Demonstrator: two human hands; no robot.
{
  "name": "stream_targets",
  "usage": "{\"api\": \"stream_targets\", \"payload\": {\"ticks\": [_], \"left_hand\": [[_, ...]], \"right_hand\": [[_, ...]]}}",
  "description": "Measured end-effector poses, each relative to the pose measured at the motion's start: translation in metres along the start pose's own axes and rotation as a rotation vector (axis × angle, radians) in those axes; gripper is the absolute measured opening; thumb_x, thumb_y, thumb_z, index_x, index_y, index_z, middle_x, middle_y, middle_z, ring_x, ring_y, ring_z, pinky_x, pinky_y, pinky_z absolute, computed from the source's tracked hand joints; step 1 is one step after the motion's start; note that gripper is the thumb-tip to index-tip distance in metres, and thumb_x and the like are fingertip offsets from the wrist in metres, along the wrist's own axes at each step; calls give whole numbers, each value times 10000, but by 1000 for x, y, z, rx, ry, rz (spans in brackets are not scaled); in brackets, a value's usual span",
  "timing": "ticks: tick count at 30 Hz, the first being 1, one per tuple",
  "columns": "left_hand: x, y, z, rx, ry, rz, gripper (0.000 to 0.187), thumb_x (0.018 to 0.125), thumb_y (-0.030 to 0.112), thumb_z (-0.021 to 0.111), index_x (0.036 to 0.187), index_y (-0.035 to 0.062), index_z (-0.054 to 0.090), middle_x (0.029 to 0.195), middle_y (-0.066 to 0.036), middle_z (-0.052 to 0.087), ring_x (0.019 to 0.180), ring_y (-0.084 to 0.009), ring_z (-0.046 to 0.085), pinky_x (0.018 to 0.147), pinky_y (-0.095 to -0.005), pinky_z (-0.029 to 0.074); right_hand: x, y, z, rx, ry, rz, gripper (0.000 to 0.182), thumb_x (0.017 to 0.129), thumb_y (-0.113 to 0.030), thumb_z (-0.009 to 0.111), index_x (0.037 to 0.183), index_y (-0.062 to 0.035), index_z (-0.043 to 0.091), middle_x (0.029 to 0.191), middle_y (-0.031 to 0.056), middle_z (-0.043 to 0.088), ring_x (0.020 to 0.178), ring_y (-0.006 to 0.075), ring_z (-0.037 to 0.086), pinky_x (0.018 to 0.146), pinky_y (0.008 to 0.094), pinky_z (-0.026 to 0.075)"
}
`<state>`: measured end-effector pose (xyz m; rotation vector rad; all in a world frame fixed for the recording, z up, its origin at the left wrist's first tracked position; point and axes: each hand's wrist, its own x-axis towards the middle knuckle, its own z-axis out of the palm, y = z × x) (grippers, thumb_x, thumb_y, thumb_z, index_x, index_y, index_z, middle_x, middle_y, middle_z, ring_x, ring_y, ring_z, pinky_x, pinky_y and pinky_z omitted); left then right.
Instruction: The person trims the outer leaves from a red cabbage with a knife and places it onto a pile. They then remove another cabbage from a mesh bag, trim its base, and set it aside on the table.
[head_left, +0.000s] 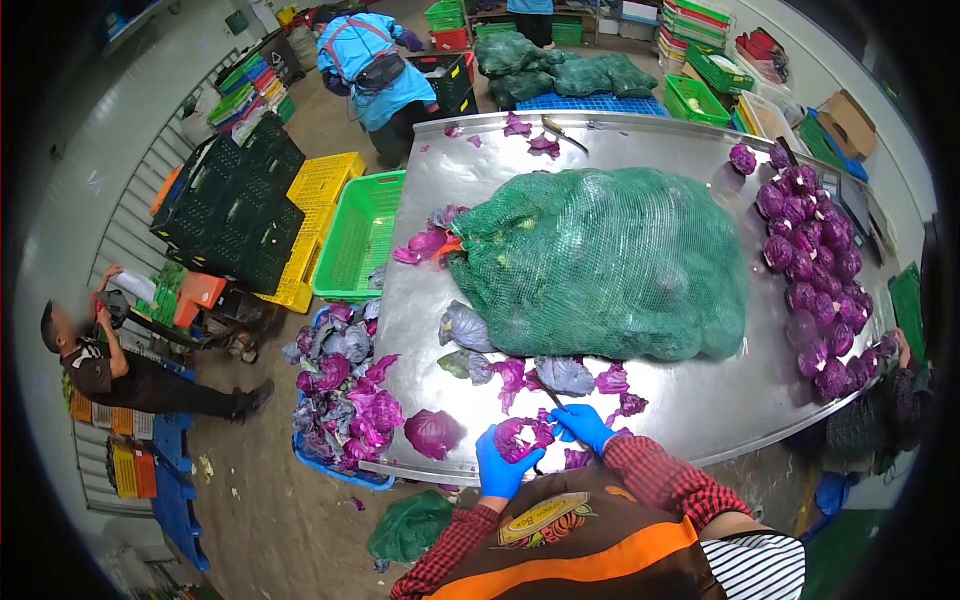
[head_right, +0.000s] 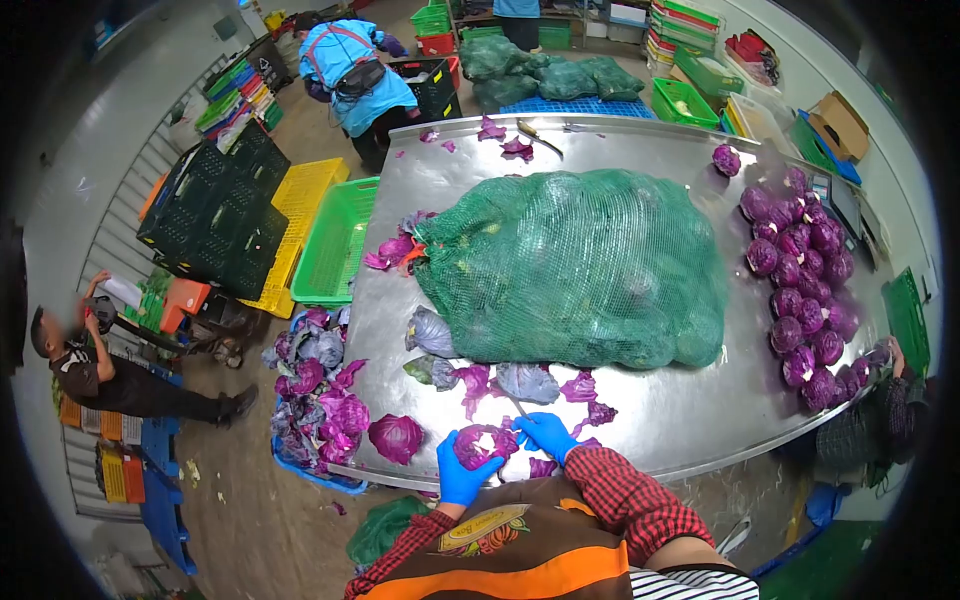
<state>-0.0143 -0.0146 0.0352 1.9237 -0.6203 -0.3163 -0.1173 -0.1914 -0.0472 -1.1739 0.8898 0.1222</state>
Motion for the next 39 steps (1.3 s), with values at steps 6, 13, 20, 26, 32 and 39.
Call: {"api": "stream_targets", "payload": {"ticks": [6,13,20,26,32,39], "left_hand": [[-2,-21,-3,73,-202,-151,1009,575,383,902,1309,-67,376,1213,-183,443,1122,-300,491,967,-402,429],[4,18,-5,-46,2,21,558,588,248,885,1022,24,617,917,-112,644,833,-239,635,766,-357,510],[3,12,-5,-66,8,19,558,590,223,883,1039,17,623,927,-112,654,837,-218,645,766,-339,519],[4,18,-4,-73,11,20,555,594,228,883,1036,14,625,921,-113,653,834,-217,646,764,-340,520],[3,14,-6,-60,9,27,549,598,226,881,1034,13,625,918,-115,651,834,-218,643,760,-341,520],[-2,-17,-4,36,-217,-175,1014,584,385,899,1324,-53,360,1221,-176,432,1123,-294,491,971,-402,426]], "right_hand": [[1,0,0,-18,-5,14,306,942,-315,570,990,-34,679,733,57,678,545,97,592,512,226,474],[2,2,0,4,-6,10,290,942,-300,569,983,-35,679,723,54,677,542,95,588,508,224,470],[2,2,0,17,-2,17,281,939,-298,577,984,-43,685,720,52,675,542,93,586,511,221,470],[2,2,0,11,1,18,289,938,-306,580,993,-42,685,721,52,675,545,94,587,516,224,474],[5,6,0,11,1,1,315,924,-338,592,973,-42,686,709,58,666,528,107,591,485,229,469],[6,7,0,14,6,8,309,922,-336,596,970,-44,687,711,63,668,523,107,585,478,228,458]]}}
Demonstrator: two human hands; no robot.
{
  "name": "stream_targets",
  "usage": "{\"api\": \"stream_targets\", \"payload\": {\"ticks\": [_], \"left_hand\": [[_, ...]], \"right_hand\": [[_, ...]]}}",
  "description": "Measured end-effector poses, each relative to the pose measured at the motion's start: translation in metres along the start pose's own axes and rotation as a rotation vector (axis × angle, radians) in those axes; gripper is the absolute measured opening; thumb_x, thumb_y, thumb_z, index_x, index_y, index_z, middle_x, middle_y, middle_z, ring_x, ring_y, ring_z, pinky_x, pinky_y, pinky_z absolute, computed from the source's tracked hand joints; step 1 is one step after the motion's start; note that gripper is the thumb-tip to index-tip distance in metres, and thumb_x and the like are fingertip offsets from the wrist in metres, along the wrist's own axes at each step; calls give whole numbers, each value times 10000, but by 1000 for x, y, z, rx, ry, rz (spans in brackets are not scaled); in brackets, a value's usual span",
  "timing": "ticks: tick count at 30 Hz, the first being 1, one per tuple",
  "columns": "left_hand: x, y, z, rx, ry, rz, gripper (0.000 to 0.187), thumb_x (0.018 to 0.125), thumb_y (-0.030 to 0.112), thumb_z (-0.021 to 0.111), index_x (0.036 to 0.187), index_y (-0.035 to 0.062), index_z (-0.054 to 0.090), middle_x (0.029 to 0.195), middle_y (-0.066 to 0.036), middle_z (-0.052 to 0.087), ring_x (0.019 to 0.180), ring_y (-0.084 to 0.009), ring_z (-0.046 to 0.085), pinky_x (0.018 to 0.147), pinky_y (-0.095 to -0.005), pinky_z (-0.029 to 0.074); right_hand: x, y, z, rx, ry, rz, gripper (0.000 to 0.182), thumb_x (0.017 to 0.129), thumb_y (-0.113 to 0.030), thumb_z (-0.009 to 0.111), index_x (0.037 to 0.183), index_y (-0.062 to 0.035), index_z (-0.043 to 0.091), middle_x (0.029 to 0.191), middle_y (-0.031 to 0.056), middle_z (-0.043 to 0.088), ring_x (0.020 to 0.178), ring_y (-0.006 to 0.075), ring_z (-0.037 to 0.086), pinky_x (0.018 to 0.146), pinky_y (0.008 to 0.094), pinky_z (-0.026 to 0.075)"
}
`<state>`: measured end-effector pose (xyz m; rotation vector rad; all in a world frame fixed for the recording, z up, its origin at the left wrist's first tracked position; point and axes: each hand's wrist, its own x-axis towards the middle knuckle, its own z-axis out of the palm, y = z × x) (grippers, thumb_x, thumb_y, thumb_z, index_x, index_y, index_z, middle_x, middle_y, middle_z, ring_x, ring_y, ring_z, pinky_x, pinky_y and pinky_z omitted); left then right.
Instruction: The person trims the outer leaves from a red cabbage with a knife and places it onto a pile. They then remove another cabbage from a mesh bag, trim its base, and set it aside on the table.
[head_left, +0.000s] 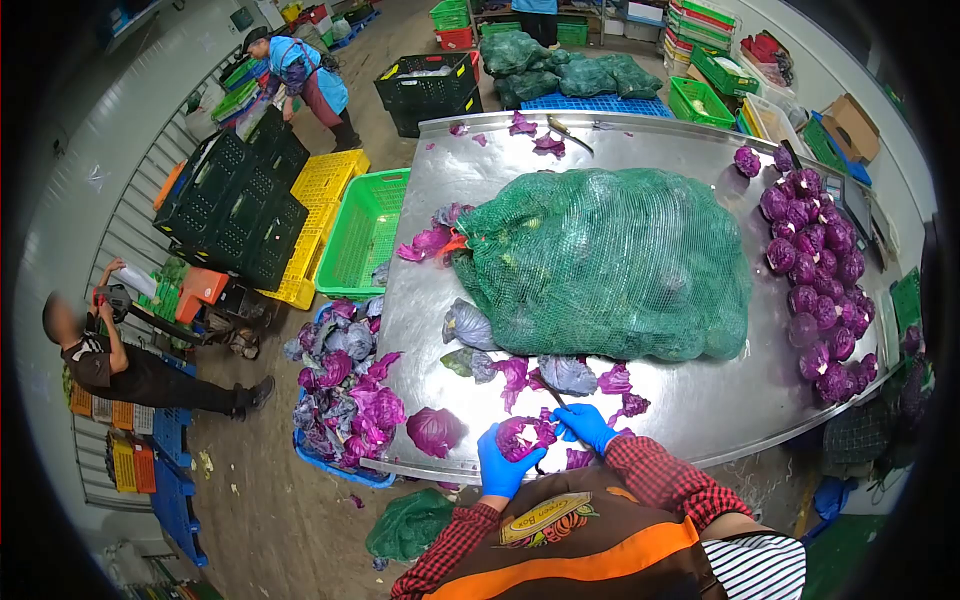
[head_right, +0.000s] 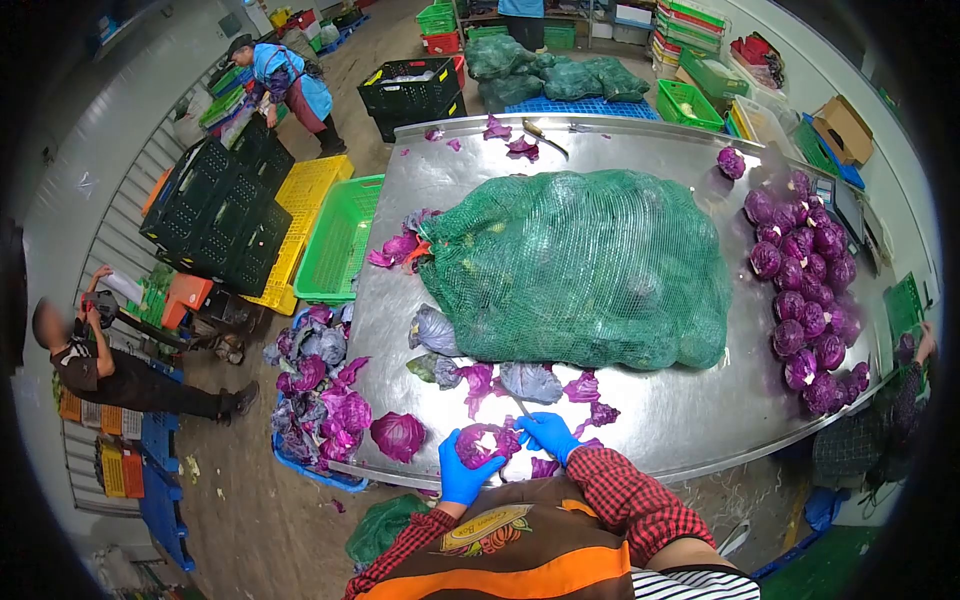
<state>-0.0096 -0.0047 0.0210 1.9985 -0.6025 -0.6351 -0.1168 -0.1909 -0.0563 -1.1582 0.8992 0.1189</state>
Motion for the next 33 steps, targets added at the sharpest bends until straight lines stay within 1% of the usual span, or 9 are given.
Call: {"api": "stream_targets", "payload": {"ticks": [7,10,15,20,23,25,29,32,33], "left_hand": [[-1,4,-1,-55,13,-10,986,585,392,894,1310,-40,384,1205,-178,445,1105,-299,501,960,-404,428],[2,5,-4,11,-19,18,961,586,387,895,1294,-35,401,1197,-176,452,1103,-297,506,959,-400,430],[1,-3,-1,46,32,45,932,582,369,900,1271,-32,418,1181,-166,464,1108,-285,507,958,-395,439],[1,0,-2,3,39,57,918,586,354,901,1265,-32,419,1176,-162,464,1098,-280,514,950,-391,449],[2,10,-6,-34,-30,24,912,591,349,900,1267,-28,416,1184,-161,458,1094,-275,519,950,-385,451],[1,11,-5,-30,5,41,893,591,344,900,1257,-20,429,1171,-159,468,1081,-273,524,935,-386,456],[2,10,-6,1,-35,52,880,596,338,898,1255,-14,434,1168,-159,472,1072,-272,526,922,-386,457],[2,4,-2,18,18,69,868,594,346,897,1244,-8,444,1172,-159,474,1061,-272,527,915,-394,453],[2,9,-3,-26,63,87,778,580,349,894,1166,8,511,1099,-155,535,1016,-289,551,892,-402,457]], "right_hand": [[-3,-3,0,-13,-3,1,320,919,-343,594,966,-40,685,724,68,672,533,109,589,491,234,465],[-1,-2,0,-3,-19,2,298,938,-303,576,971,-26,682,723,67,674,545,109,593,513,233,485],[0,0,-1,32,-23,-18,279,936,-263,573,955,-3,675,728,86,672,559,118,599,516,238,490],[1,1,-1,51,-28,-12,281,934,-266,578,963,-4,678,737,83,674,556,119,599,520,238,494],[-1,0,-1,69,-18,-20,285,933,-270,581,964,-4,677,739,82,674,554,120,597,521,238,496],[-1,-1,-1,42,-13,-11,287,932,-274,583,963,-4,676,739,82,673,554,120,596,522,239,497],[-1,0,-1,46,-12,-15,286,933,-274,580,960,-5,676,739,83,673,554,119,596,526,240,500],[0,0,-1,22,-11,-15,285,933,-274,576,957,-8,676,737,83,671,556,120,595,529,241,502],[1,1,-1,21,-10,-10,288,934,-277,575,960,-9,677,741,81,672,562,119,596,533,241,503]]}}
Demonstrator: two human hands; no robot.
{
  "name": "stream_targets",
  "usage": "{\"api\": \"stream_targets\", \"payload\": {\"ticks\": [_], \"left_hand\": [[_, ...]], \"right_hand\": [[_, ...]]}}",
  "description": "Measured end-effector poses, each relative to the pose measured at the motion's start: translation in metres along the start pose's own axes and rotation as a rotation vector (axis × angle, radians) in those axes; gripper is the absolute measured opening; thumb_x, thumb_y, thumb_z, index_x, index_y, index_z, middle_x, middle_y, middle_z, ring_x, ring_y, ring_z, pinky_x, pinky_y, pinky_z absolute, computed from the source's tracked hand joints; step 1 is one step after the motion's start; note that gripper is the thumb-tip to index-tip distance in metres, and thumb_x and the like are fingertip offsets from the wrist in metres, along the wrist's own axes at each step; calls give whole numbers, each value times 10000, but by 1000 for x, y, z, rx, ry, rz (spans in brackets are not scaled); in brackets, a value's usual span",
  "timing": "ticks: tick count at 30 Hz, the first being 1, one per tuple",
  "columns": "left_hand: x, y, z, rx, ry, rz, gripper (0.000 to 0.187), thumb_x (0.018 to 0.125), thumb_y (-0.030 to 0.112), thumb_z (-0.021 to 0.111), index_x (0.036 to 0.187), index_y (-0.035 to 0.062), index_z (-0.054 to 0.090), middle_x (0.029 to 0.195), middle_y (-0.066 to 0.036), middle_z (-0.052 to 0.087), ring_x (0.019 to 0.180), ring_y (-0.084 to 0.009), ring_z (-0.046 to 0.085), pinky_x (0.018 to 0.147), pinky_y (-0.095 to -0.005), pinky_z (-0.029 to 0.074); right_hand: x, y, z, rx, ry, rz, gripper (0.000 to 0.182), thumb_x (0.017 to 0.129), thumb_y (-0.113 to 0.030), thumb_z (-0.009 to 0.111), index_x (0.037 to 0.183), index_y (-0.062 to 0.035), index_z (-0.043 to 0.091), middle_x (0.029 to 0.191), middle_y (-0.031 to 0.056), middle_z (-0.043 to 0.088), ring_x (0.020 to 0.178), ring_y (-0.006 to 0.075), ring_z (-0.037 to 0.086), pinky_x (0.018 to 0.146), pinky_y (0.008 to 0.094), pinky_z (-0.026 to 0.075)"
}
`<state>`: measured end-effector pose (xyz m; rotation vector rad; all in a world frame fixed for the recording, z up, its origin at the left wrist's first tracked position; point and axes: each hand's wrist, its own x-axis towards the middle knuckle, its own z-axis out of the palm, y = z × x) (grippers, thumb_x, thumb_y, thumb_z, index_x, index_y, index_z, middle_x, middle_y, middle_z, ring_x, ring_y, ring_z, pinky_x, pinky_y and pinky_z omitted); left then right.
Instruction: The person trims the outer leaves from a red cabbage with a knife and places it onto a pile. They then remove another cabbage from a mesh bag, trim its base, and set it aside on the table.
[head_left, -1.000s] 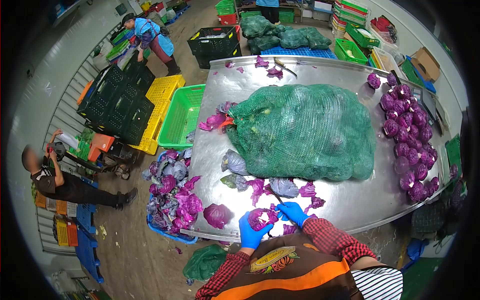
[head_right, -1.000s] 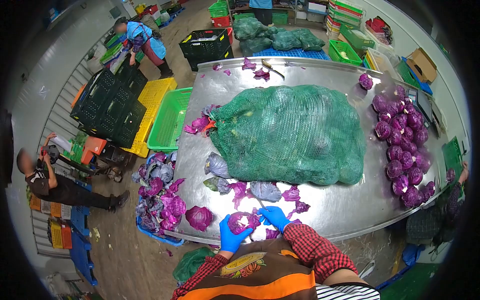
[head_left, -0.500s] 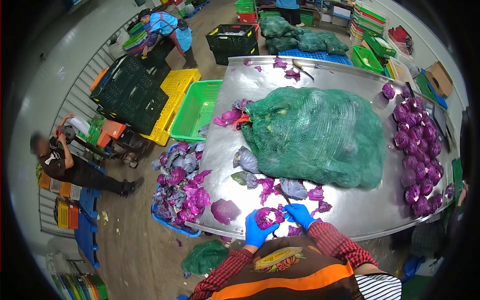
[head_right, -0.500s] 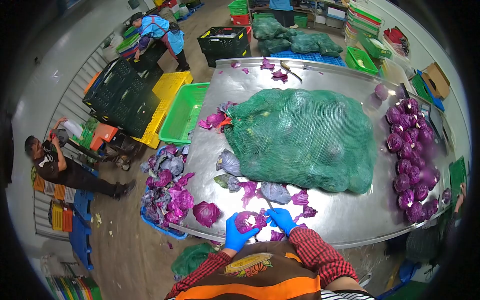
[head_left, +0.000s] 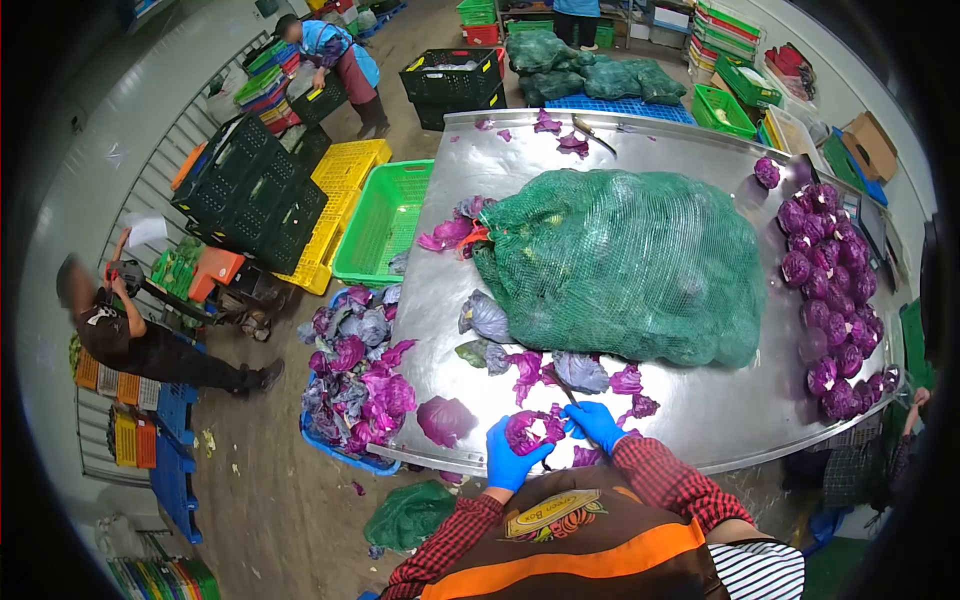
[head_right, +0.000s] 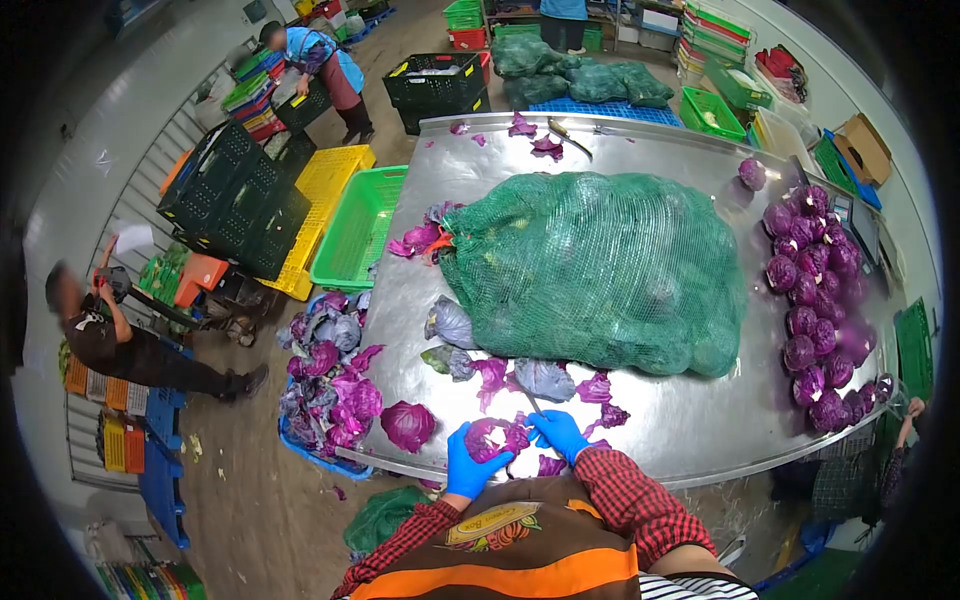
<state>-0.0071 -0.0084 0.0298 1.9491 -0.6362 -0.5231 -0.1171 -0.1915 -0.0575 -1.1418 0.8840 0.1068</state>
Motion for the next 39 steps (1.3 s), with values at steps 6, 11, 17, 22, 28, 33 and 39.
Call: {"api": "stream_targets", "payload": {"ticks": [6,11,17,22,28,33,39], "left_hand": [[-7,-43,4,-134,-144,-39,1122,580,374,897,1391,-61,256,1328,-202,388,1242,-325,421,1066,-427,350],[-1,-44,-12,-9,-269,-3,1131,555,395,903,1402,-18,278,1304,-201,401,1220,-338,425,1046,-429,365],[-1,-15,-6,243,-228,20,1162,497,429,914,1386,-18,314,1244,-189,417,1159,-345,444,1003,-438,381],[3,-15,4,210,-218,37,1157,501,438,911,1383,-15,314,1268,-192,405,1181,-346,434,1009,-440,372],[0,-25,-13,212,-300,111,1202,533,383,914,1444,-4,232,1376,-196,349,1272,-344,382,1076,-436,333],[-12,-17,-15,160,-197,9,1171,544,347,915,1442,11,241,1381,-177,356,1272,-312,393,1072,-416,345],[-7,-16,-14,217,-195,103,1004,574,275,901,1378,20,356,1325,-152,430,1219,-289,457,1048,-408,377]], "right_hand": [[-9,-4,2,-150,29,-53,379,899,-384,604,975,-22,685,760,70,678,599,124,616,568,252,509],[-44,-26,2,-192,101,-84,382,911,-406,586,908,-29,645,748,44,639,636,92,573,597,252,476],[-77,-51,6,-15,166,-60,291,929,-310,605,1006,-34,654,715,14,633,535,63,522,504,207,438],[-85,-58,13,-242,195,-331,318,910,-266,636,1106,-16,636,918,72,688,801,112,637,726,258,521],[-63,-47,16,-355,42,-276,478,864,-291,695,1282,-92,573,979,57,686,883,108,619,832,280,497],[-57,-33,33,-361,-155,-251,507,828,-363,720,1255,-121,597,819,65,610,777,133,570,729,298,484],[-42,-47,43,-393,-109,-249,267,853,-264,713,940,-33,613,815,27,646,728,98,583,671,242,489]]}}
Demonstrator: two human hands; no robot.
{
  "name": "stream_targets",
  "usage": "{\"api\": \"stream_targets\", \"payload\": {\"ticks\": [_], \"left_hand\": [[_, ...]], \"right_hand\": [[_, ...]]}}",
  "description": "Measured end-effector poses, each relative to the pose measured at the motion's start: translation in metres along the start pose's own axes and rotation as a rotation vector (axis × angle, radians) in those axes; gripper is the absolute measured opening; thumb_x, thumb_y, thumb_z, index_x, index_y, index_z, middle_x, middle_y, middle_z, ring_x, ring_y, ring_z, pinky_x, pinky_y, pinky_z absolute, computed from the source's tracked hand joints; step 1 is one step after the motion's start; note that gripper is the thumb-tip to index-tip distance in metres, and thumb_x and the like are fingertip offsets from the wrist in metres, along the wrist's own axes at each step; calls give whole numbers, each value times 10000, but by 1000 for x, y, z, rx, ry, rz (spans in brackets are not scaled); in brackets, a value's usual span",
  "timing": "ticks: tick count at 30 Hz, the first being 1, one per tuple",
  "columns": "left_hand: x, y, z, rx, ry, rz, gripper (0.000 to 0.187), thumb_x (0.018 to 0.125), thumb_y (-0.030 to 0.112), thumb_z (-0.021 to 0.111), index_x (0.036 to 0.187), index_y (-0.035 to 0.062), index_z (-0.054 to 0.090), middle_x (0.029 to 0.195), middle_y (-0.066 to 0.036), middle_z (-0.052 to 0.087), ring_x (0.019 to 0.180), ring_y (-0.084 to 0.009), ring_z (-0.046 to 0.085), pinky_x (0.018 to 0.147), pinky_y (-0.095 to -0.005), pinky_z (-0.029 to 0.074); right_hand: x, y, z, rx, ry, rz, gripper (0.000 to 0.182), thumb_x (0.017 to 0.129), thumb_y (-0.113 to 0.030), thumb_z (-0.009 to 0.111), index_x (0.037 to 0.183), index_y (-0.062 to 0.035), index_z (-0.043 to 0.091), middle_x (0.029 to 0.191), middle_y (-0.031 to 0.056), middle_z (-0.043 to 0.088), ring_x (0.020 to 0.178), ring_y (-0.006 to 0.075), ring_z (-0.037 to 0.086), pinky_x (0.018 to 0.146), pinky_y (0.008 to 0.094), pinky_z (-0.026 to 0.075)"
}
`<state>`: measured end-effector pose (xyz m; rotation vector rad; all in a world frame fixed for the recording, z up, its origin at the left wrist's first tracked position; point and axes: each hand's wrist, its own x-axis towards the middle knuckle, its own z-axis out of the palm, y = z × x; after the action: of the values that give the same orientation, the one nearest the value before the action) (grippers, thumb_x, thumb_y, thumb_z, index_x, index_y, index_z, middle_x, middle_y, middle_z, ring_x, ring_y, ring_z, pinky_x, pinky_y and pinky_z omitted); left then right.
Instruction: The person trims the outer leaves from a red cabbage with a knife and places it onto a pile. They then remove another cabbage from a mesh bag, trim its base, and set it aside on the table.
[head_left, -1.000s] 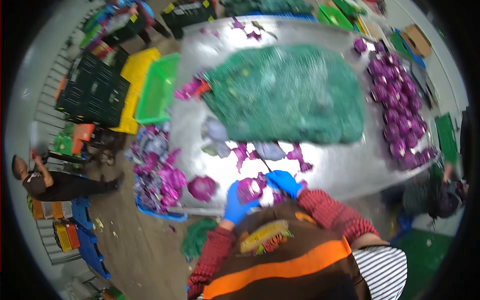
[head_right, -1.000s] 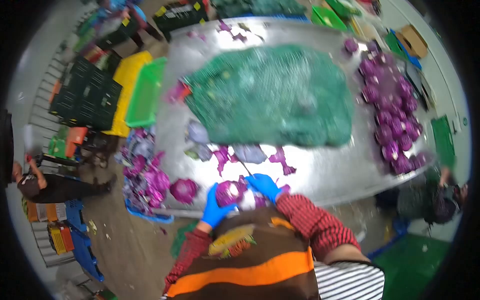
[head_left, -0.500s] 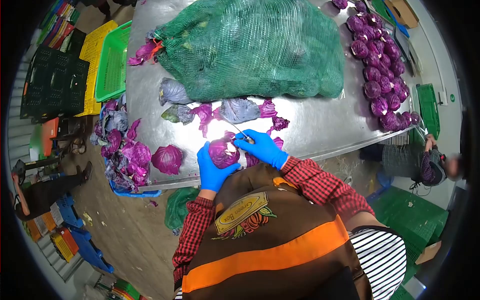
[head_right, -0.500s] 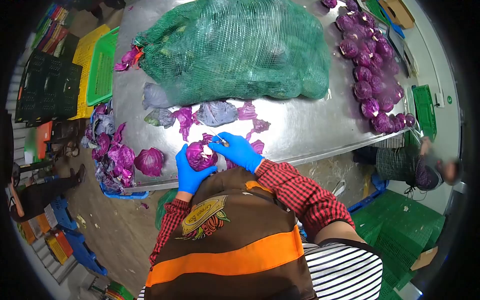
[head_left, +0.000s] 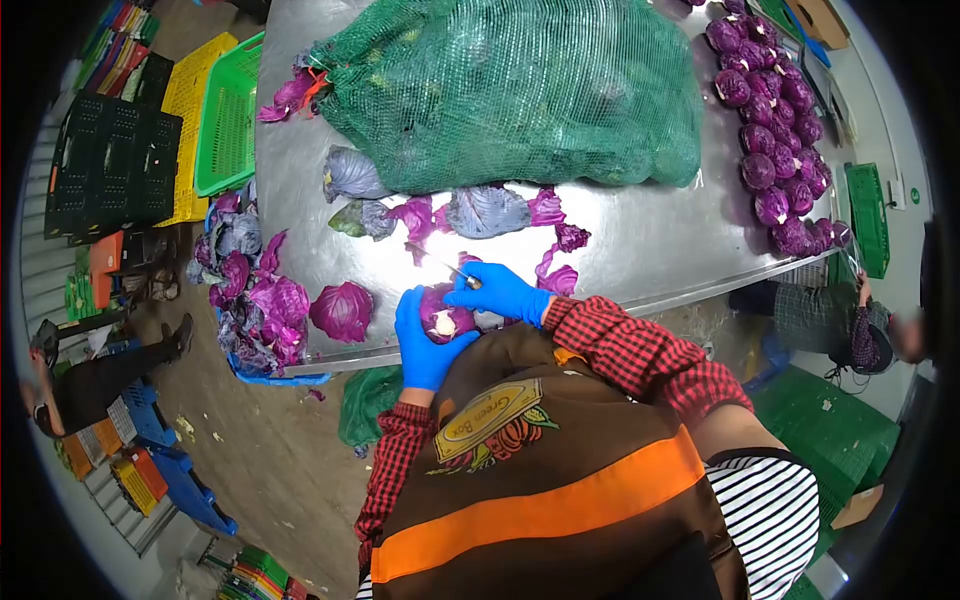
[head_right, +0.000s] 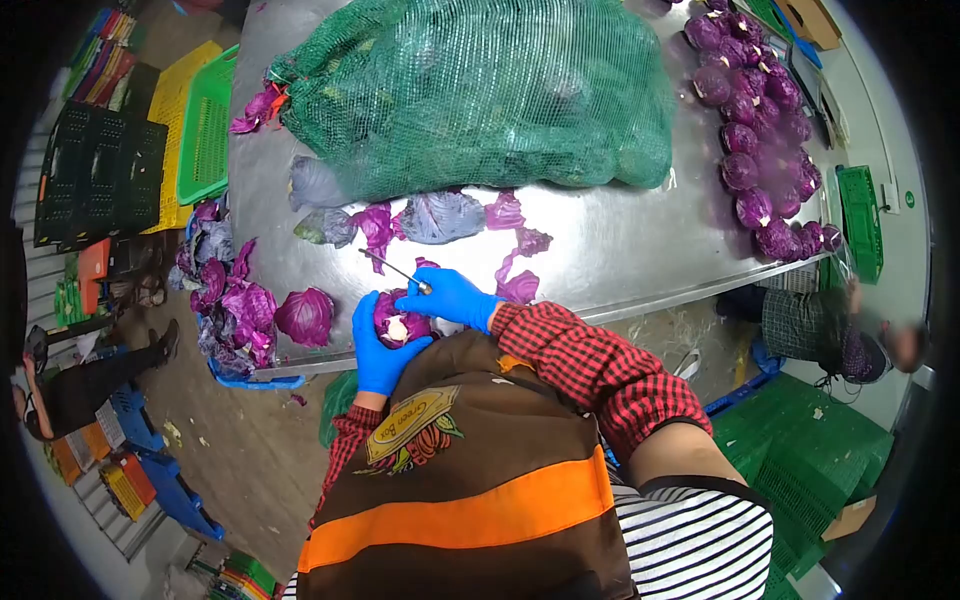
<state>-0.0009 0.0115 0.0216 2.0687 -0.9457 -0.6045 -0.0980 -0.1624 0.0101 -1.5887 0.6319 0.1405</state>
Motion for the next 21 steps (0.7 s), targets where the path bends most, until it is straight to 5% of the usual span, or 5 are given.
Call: {"api": "stream_targets", "payload": {"ticks": [3,7,12,17,21], "left_hand": [[1,-9,-1,-91,-27,-10,970,606,235,888,1386,24,352,1323,-145,443,1205,-274,476,1035,-395,402],[5,-24,-15,-609,-122,-372,953,632,149,863,1414,36,329,1365,-141,420,1226,-270,470,1027,-385,426],[2,0,-23,-1214,-129,-456,898,689,61,797,1439,62,303,1378,-123,419,1248,-261,457,1044,-399,418],[8,18,-23,-1321,-122,-264,783,810,198,720,1449,70,285,1381,-122,414,1272,-258,433,1058,-415,403],[17,23,-25,-1234,-4,-402,726,876,385,639,1437,68,306,1396,-136,405,1278,-282,429,1062,-441,394]], "right_hand": [[8,14,3,426,-36,129,261,868,-283,672,944,-37,633,758,54,651,628,129,600,596,264,501],[12,23,-5,526,87,201,262,903,-286,626,978,-35,636,738,41,654,565,92,570,541,226,481],[-3,-1,-22,496,35,281,346,915,-362,611,1050,-45,639,811,22,650,623,76,559,571,221,470],[-20,-37,-18,686,-15,256,448,939,-452,548,1100,-47,649,737,-29,533,665,50,500,594,211,438],[-25,-62,-23,509,77,168,370,925,-350,613,1091,-22,659,783,-23,590,650,38,516,612,195,440]]}}
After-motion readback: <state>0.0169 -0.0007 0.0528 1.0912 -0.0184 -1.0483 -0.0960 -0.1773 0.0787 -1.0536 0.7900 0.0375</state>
